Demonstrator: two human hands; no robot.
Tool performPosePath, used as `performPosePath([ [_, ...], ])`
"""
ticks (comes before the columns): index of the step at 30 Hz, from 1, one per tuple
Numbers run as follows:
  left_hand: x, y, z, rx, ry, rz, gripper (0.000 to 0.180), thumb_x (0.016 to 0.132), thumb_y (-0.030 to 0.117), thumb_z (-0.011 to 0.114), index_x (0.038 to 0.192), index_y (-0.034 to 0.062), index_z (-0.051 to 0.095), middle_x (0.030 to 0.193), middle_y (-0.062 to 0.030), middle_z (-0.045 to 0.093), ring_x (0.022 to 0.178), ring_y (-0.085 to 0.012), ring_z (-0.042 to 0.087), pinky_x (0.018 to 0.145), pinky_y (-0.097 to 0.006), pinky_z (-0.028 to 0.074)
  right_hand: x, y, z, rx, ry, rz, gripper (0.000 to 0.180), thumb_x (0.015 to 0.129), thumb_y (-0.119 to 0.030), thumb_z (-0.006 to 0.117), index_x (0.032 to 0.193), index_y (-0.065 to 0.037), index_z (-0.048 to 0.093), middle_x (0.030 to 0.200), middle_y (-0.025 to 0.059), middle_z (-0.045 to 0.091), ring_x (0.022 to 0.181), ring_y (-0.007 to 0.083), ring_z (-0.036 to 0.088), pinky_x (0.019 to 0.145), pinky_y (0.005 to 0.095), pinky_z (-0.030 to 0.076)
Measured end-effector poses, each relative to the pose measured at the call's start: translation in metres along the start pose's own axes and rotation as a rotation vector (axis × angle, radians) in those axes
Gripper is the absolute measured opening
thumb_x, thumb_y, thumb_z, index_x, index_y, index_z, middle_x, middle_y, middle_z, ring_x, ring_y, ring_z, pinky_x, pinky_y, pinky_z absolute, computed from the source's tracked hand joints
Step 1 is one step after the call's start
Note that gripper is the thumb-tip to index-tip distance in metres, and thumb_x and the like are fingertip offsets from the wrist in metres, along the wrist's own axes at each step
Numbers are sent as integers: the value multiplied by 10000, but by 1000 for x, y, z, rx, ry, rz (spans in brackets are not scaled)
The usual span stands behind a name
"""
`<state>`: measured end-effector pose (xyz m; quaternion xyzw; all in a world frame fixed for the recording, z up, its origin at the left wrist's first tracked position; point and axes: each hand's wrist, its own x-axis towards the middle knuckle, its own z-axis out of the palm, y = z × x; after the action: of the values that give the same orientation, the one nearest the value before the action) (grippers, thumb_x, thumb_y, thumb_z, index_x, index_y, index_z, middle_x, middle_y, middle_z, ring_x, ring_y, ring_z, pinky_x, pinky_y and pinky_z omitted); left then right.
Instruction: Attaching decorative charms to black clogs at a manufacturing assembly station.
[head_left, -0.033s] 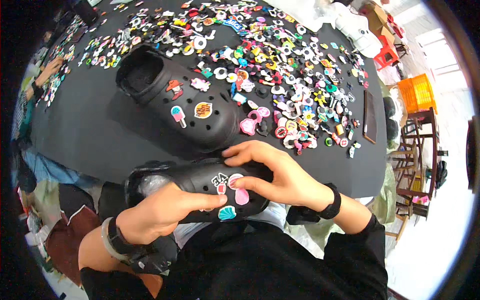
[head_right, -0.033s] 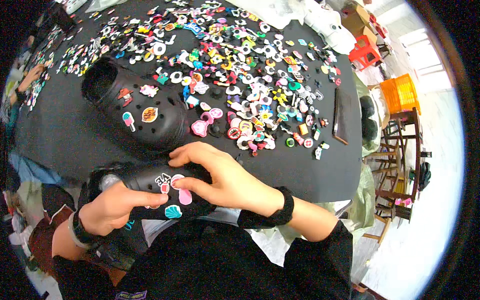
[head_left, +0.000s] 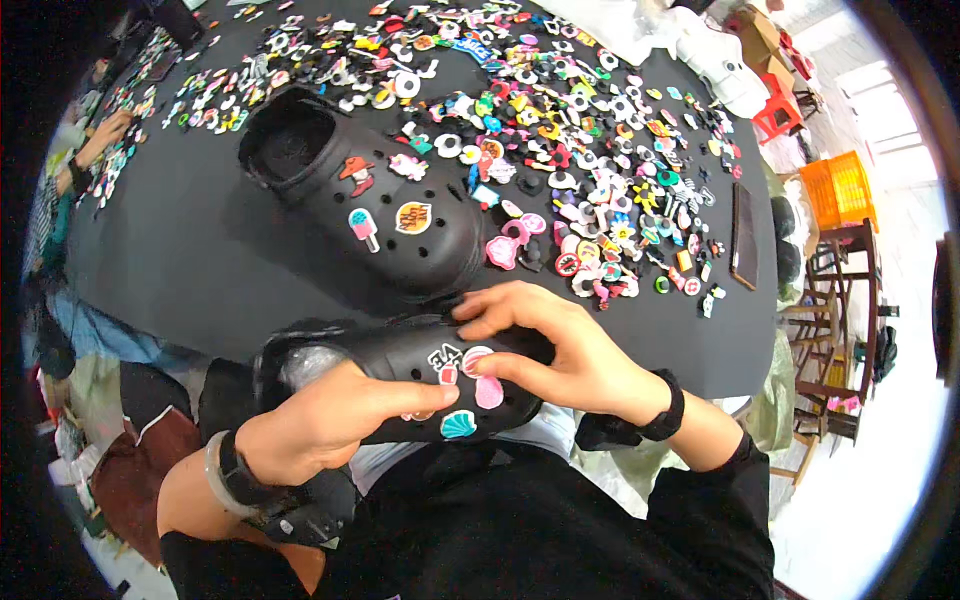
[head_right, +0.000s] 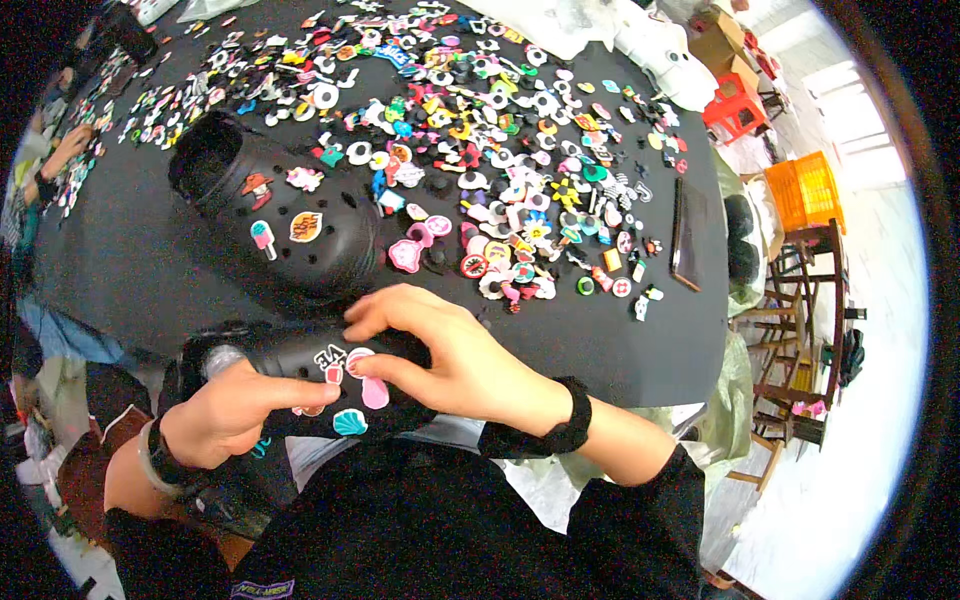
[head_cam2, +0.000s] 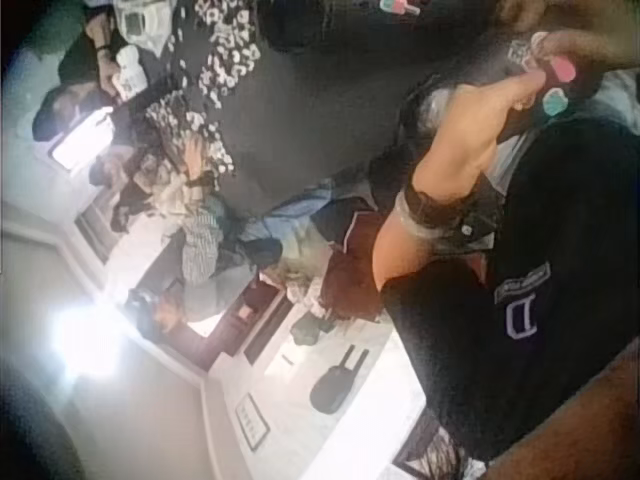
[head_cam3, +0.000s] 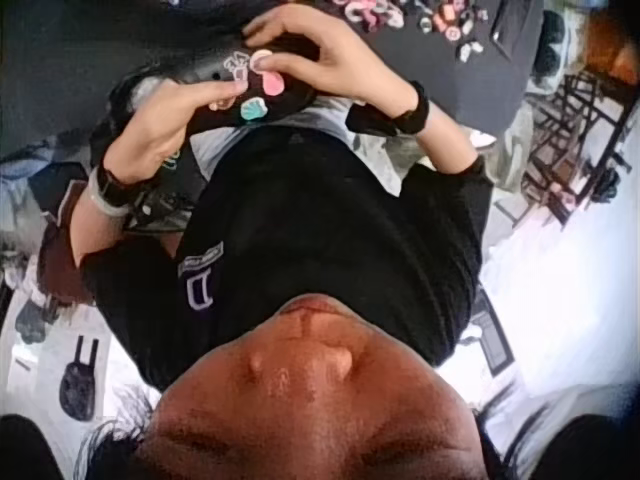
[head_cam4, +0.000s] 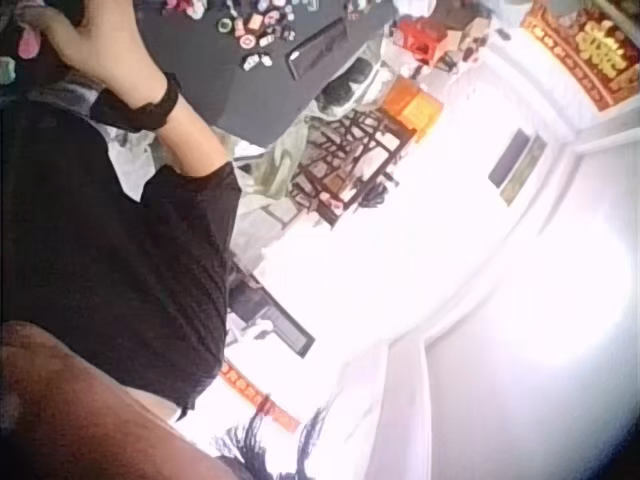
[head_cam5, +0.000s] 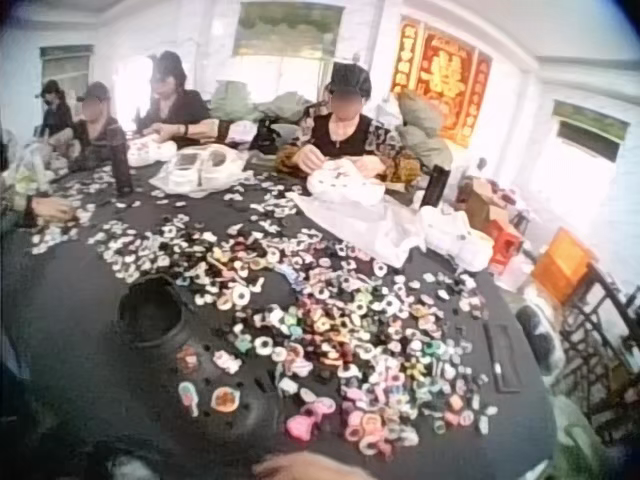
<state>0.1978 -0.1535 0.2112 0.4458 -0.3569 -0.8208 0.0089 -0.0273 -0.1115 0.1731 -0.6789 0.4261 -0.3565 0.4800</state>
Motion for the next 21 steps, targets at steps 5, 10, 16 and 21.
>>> performPosePath([
  [5,8,-19,-5,-424,29,58,305,825,86,517,1081,-45,618,1006,-124,690,852,-219,675,856,-330,514,-5,-3,2,-21,60,-61,164,797,-28,727,935,-25,638,1128,149,629,1140,285,577,953,391,452],
  [10,-15,-4,0,-228,12,154,346,854,58,540,1168,-87,560,1131,-169,638,1023,-223,625,943,-345,469,-10,-3,2,-39,79,-51,166,816,-42,715,953,-23,623,1135,148,623,1145,281,576,955,388,450],
  [16,-10,-21,-8,-63,33,347,325,912,39,566,1218,-65,543,1164,-130,623,1061,-187,591,937,-329,451,-11,2,8,-192,182,-172,150,815,-116,719,915,-46,632,1049,109,640,959,250,618,873,362,454],
  [21,-23,-20,-5,120,10,360,307,921,11,579,1214,-62,520,1130,-98,637,1026,-146,609,910,-298,490,-2,-17,5,24,150,-155,89,750,-116,767,807,-95,701,814,27,677,813,205,614,780,322,436],
])
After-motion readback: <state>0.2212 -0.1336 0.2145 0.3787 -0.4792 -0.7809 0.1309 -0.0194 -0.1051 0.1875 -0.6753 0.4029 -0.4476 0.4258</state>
